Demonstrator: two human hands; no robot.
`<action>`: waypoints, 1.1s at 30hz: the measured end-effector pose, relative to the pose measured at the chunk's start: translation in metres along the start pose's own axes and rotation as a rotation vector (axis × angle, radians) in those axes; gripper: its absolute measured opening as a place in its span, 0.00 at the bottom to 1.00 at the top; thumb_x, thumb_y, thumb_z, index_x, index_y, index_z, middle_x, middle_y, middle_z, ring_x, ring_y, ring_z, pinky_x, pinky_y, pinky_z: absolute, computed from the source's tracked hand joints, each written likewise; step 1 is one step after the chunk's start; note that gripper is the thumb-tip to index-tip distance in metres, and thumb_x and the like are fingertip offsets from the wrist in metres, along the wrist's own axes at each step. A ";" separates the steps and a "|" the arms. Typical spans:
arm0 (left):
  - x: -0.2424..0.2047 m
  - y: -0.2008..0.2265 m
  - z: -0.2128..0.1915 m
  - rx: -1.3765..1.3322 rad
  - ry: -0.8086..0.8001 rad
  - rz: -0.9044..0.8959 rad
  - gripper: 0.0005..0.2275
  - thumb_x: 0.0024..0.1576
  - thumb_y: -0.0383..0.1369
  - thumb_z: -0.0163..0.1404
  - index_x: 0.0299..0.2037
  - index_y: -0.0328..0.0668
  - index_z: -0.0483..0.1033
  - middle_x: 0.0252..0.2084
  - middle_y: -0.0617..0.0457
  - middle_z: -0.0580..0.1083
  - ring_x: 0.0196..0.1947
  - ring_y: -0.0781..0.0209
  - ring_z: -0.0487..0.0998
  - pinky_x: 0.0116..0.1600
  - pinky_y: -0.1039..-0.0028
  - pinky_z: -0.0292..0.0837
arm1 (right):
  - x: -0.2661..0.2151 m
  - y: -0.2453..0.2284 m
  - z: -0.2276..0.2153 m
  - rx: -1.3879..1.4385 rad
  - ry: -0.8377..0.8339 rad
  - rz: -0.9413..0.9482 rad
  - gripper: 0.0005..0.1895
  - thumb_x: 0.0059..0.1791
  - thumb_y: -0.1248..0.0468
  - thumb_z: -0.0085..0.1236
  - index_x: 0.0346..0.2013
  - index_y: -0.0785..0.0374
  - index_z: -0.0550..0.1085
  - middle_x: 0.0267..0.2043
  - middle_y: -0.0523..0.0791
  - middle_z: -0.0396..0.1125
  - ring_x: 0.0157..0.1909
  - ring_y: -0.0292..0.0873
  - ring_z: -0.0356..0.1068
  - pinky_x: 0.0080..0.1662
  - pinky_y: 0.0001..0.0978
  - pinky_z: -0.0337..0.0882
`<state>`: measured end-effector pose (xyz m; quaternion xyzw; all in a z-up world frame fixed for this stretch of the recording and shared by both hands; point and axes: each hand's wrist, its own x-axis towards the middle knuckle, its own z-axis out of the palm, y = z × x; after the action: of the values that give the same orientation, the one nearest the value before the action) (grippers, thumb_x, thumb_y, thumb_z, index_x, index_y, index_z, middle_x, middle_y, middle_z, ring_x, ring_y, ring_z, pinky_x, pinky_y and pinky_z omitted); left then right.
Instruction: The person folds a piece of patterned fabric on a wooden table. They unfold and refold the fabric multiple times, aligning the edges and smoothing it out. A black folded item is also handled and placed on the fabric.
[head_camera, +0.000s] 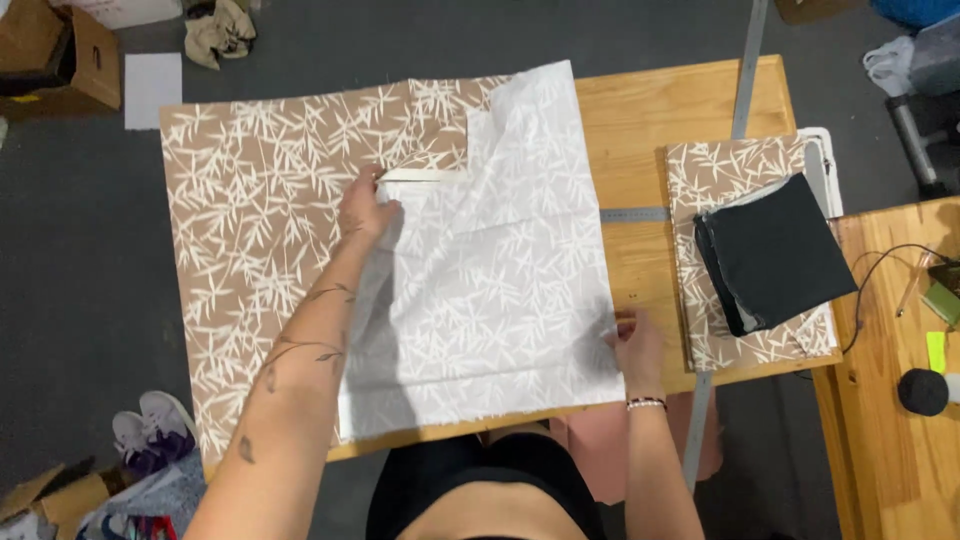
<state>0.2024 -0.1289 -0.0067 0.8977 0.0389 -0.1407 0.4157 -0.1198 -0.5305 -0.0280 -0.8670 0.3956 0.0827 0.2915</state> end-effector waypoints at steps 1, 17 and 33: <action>0.001 0.011 0.002 0.086 -0.005 0.000 0.25 0.55 0.29 0.58 0.63 0.52 0.66 0.61 0.42 0.69 0.63 0.43 0.70 0.66 0.54 0.64 | -0.001 0.001 0.001 -0.016 -0.017 0.005 0.31 0.37 0.66 0.73 0.54 0.56 0.73 0.35 0.45 0.76 0.40 0.48 0.77 0.46 0.43 0.74; 0.133 -0.087 -0.014 -0.184 0.505 -0.375 0.08 0.56 0.41 0.57 0.34 0.49 0.76 0.31 0.59 0.76 0.31 0.60 0.75 0.43 0.69 0.70 | 0.003 -0.021 -0.022 0.031 -0.147 0.298 0.15 0.41 0.68 0.74 0.40 0.62 0.79 0.35 0.45 0.76 0.39 0.44 0.74 0.46 0.36 0.73; -0.055 -0.097 -0.063 -0.283 0.165 -0.430 0.12 0.50 0.45 0.63 0.32 0.50 0.76 0.21 0.67 0.67 0.24 0.74 0.65 0.36 0.80 0.62 | -0.007 -0.037 -0.032 0.021 -0.182 0.286 0.16 0.42 0.66 0.72 0.43 0.63 0.79 0.40 0.48 0.76 0.43 0.48 0.74 0.45 0.41 0.74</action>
<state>0.1454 -0.0157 -0.0233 0.8103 0.2816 -0.1454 0.4930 -0.0998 -0.5248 0.0171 -0.7877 0.4878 0.1975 0.3203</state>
